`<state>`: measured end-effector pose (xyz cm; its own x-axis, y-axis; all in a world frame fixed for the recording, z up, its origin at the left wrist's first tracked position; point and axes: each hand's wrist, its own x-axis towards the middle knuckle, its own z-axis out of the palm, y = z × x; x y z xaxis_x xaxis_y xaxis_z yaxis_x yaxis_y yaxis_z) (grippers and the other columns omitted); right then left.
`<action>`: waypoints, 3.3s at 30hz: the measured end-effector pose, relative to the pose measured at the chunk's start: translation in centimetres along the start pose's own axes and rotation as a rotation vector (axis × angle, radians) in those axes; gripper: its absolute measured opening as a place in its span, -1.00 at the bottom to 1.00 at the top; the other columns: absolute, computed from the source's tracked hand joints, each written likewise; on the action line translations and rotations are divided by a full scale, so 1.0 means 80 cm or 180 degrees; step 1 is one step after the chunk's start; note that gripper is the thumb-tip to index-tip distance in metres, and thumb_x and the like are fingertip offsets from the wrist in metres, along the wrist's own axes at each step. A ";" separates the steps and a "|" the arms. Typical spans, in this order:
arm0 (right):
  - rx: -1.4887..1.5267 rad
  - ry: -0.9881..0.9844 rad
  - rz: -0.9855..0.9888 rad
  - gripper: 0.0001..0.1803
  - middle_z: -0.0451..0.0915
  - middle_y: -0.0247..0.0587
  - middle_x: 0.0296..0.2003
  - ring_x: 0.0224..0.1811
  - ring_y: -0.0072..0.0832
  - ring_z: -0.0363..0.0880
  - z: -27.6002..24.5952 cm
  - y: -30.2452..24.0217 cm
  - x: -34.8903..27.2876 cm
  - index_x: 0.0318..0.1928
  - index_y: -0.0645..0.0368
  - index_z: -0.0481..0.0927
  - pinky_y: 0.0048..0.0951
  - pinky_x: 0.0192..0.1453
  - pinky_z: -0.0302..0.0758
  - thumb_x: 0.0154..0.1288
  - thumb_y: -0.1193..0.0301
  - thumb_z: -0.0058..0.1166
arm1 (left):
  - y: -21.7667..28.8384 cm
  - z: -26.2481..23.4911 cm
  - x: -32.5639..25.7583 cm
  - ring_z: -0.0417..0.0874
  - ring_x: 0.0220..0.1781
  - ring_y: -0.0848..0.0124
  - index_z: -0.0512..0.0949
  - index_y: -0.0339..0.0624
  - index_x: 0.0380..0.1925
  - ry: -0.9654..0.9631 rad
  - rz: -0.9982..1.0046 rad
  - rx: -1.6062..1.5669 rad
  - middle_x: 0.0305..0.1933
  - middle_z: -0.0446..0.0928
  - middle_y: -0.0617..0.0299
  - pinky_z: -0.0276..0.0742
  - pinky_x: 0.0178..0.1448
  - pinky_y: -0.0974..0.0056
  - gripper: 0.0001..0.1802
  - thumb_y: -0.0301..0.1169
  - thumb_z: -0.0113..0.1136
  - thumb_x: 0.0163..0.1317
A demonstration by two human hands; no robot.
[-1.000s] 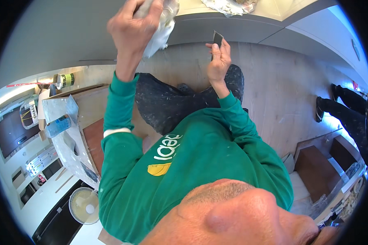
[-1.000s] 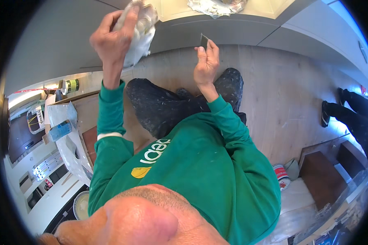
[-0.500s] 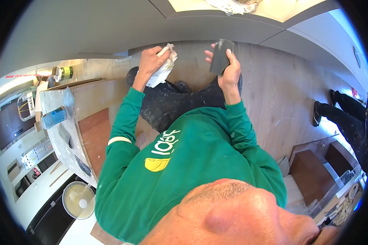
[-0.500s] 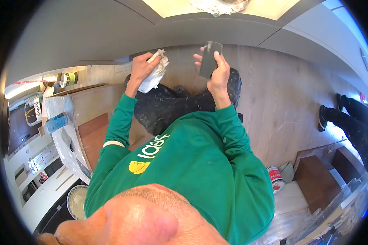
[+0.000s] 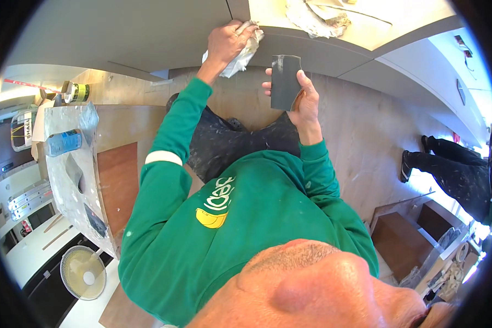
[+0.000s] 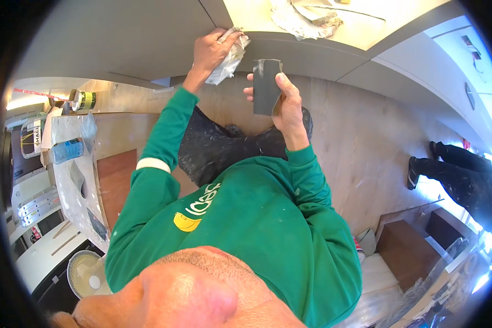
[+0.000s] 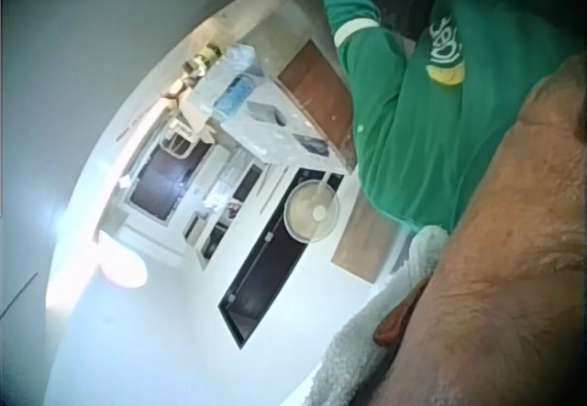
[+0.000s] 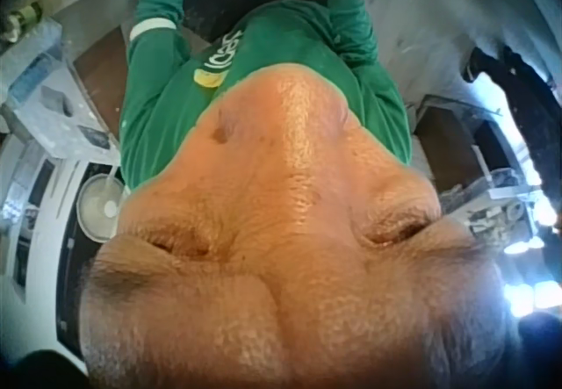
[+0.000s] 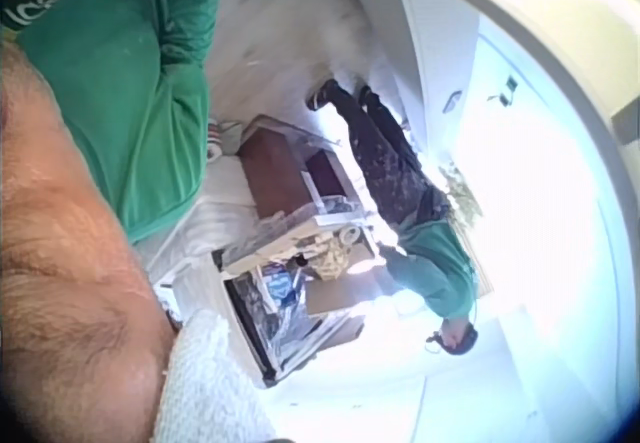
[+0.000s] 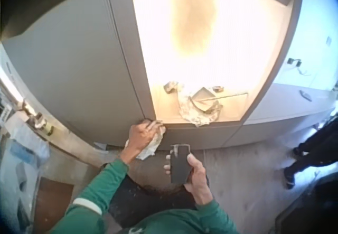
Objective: The person sands the surfaces of a cabinet by hand with sandpaper, then pours liquid from a bottle onto a cloth and wipes the cabinet.
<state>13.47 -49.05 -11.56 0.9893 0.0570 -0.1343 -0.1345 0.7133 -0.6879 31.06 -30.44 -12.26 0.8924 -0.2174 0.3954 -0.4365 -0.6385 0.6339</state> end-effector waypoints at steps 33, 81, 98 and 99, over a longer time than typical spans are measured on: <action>-0.2832 0.0021 -0.2283 -0.31 0.72 -0.34 -0.23 -0.17 -0.61 0.69 0.094 -0.109 0.219 0.05 0.22 0.59 -0.46 -0.02 0.64 0.03 0.13 0.65 | -0.059 -0.136 -0.325 0.78 -0.05 0.18 0.60 -0.45 0.10 0.0607 -0.3208 -0.3521 0.00 0.71 0.01 0.70 0.10 0.14 -0.57 -0.44 0.28 0.25; -0.1048 0.0398 -0.1809 -0.72 0.75 -0.11 -0.26 -0.32 -0.46 0.75 0.092 -0.071 0.164 0.00 0.30 0.64 -0.47 -0.20 0.66 0.50 0.32 0.22 | 0.194 -0.203 0.087 0.64 -0.24 0.33 0.74 -0.12 -0.07 0.1972 0.1368 -0.0322 -0.16 0.63 0.16 0.59 -0.16 0.21 -0.69 -0.51 0.38 0.15; -0.3143 0.0524 -0.3963 -0.38 0.36 0.13 0.43 0.35 -0.01 0.41 0.215 -0.087 0.165 0.45 0.28 0.37 -0.11 0.44 0.30 0.46 0.32 0.06 | 0.325 -0.295 0.246 0.63 -0.25 0.14 0.64 -0.32 -0.15 0.3281 0.3634 0.1584 -0.21 0.54 0.10 0.57 -0.19 0.13 -0.82 -0.67 0.24 0.25; -0.3457 0.0683 -0.4062 -0.35 0.34 0.13 0.45 0.37 -0.02 0.38 0.208 -0.084 0.174 0.47 0.28 0.34 -0.09 0.45 0.28 0.45 0.32 0.08 | 0.303 -0.269 0.240 0.63 -0.24 0.14 0.65 -0.30 -0.17 0.3056 0.3552 0.1396 -0.21 0.54 0.10 0.56 -0.18 0.10 -0.85 -0.64 0.24 0.26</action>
<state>29.09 -41.43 3.09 0.4768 -0.2894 0.8300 0.6230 -0.5549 -0.5514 35.14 -34.25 24.99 -0.3395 -0.2849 0.8964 -0.5911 -0.6767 -0.4389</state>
